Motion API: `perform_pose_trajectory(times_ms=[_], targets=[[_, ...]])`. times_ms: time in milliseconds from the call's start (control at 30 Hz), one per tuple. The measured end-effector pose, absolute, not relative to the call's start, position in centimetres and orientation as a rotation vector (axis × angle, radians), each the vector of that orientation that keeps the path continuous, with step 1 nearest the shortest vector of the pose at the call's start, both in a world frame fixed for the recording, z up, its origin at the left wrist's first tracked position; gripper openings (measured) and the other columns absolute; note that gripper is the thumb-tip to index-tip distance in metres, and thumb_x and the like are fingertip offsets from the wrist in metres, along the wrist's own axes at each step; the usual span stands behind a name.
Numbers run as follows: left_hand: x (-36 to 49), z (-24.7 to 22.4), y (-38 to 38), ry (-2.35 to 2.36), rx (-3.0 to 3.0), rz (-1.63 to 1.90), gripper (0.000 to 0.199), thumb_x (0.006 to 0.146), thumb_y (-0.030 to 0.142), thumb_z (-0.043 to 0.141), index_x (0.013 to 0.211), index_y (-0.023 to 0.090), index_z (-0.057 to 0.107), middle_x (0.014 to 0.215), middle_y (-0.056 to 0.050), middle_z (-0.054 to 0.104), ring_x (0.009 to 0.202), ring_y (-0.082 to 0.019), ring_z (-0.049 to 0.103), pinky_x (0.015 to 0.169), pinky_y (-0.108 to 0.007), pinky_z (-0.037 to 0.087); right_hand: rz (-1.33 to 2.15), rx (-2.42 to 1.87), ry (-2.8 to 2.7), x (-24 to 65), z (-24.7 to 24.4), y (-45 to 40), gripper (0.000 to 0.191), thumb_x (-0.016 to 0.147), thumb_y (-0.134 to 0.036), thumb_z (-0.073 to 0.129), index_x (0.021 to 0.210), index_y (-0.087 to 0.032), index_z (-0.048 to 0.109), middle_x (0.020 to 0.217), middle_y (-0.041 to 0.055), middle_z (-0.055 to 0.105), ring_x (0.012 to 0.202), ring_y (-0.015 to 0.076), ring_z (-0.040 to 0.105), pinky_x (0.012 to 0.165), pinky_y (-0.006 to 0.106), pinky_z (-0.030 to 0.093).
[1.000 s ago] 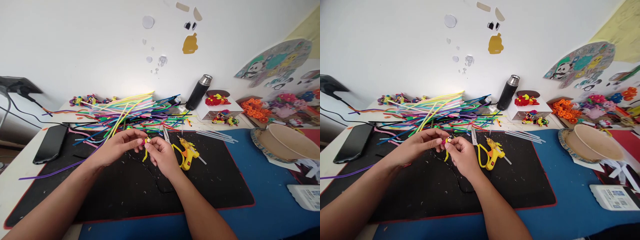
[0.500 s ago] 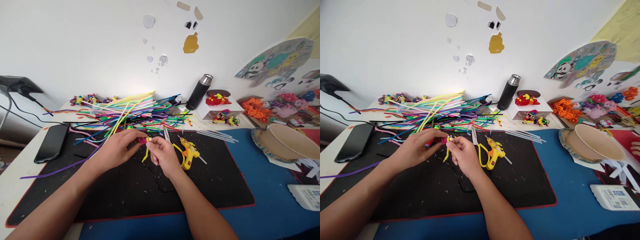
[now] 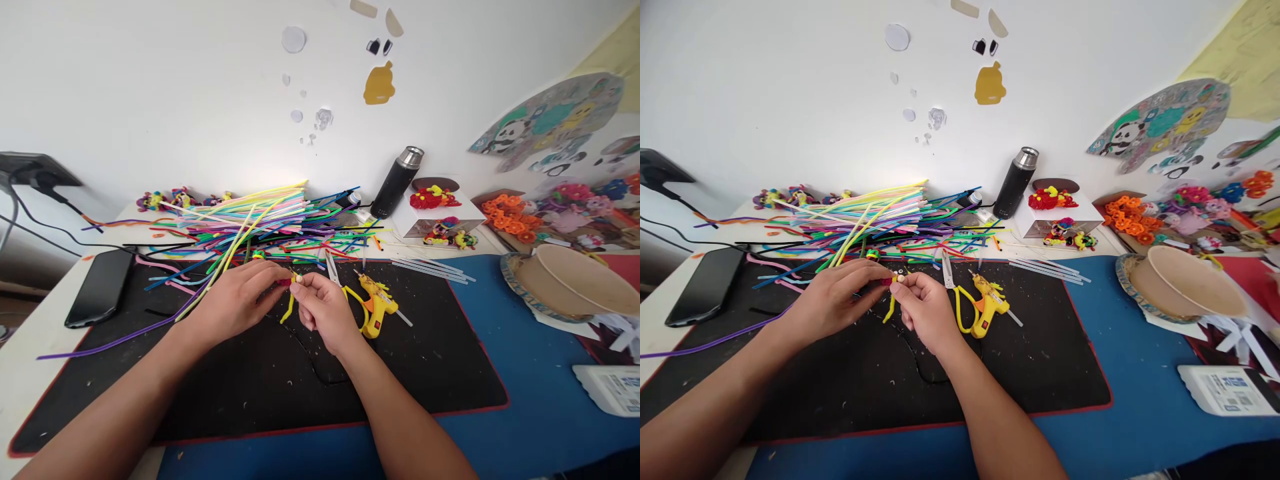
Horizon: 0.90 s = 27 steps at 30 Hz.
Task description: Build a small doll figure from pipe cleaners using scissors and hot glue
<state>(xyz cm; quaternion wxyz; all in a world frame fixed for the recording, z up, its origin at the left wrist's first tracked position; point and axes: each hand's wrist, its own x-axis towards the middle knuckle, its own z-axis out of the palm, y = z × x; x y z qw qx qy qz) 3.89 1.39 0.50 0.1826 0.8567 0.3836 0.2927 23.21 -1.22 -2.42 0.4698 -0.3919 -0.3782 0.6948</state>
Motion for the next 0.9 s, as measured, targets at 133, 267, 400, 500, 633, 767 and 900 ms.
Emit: perform_pose_trajectory(times_ms=[133,267,400,500,633,767,900], targets=[[4.00,0.31,1.37,1.067,2.480,0.826,0.019,0.101,0.024,0.060,0.113,0.023,0.074,0.104,-0.011,0.079,0.095,-0.026,0.074,0.086,-0.035,0.055,1.703,-0.956,-0.913,23.12,-2.48,-1.23,0.041,0.079,-0.054,0.085,0.083,-0.021,0.060,0.048,-0.0126,0.044,0.037,0.0061,0.031,0.036,0.020,0.023],[4.27,0.28,1.25,1.119,2.466,0.807,0.020,0.101,0.027,0.058,0.112,0.024,0.074,0.102,-0.011,0.080,0.092,-0.025,0.074,0.084,-0.035,0.056,1.702,-0.966,-0.911,23.03,-2.49,-1.25,0.042,0.078,-0.055,0.085,0.083,-0.021,0.060,0.047,-0.0125,0.045,0.037,0.0061,0.032,0.036,0.020,0.024],[4.58,0.23,1.12,1.142,2.432,0.816,0.020,0.101,0.028,0.057,0.108,0.024,0.075,0.102,-0.011,0.080,0.096,-0.026,0.075,0.090,-0.037,0.057,1.702,-0.972,-0.918,23.00,-2.50,-1.30,0.044,0.079,-0.058,0.085,0.083,-0.022,0.059,0.048,-0.0123,0.045,0.037,0.0064,0.034,0.036,0.020,0.024],[4.63,0.04,1.15,1.160,2.423,0.848,0.019,0.100,0.027,0.060,0.108,0.024,0.076,0.102,-0.011,0.081,0.096,-0.027,0.075,0.091,-0.038,0.057,1.698,-0.973,-0.938,22.99,-2.54,-1.38,0.043,0.082,-0.059,0.081,0.084,-0.022,0.059,0.048,-0.0116,0.046,0.037,0.0068,0.036,0.037,0.021,0.023],[4.48,-0.30,1.22,1.192,2.411,0.873,0.018,0.098,0.026,0.063,0.109,0.025,0.077,0.104,-0.011,0.081,0.096,-0.028,0.073,0.092,-0.039,0.056,1.719,-0.960,-0.951,22.90,-2.63,-1.47,0.043,0.083,-0.061,0.079,0.087,-0.022,0.060,0.049,-0.0111,0.048,0.037,0.0071,0.036,0.037,0.021,0.023],[4.44,-0.40,1.20,1.194,2.386,0.872,0.016,0.097,0.026,0.065,0.107,0.025,0.078,0.105,-0.012,0.081,0.096,-0.029,0.072,0.093,-0.040,0.055,1.727,-0.952,-0.957,22.77,-2.66,-1.50,0.041,0.083,-0.059,0.080,0.086,-0.022,0.061,0.048,-0.0115,0.046,0.037,0.0071,0.035,0.037,0.021,0.024],[4.61,-0.24,1.23,1.214,2.379,0.887,0.015,0.097,0.027,0.065,0.105,0.025,0.078,0.102,-0.011,0.081,0.094,-0.028,0.072,0.091,-0.039,0.055,1.708,-0.981,-0.956,22.78,-2.61,-1.48,0.040,0.083,-0.058,0.080,0.083,-0.022,0.062,0.048,-0.0117,0.044,0.037,0.0070,0.034,0.037,0.021,0.024]])
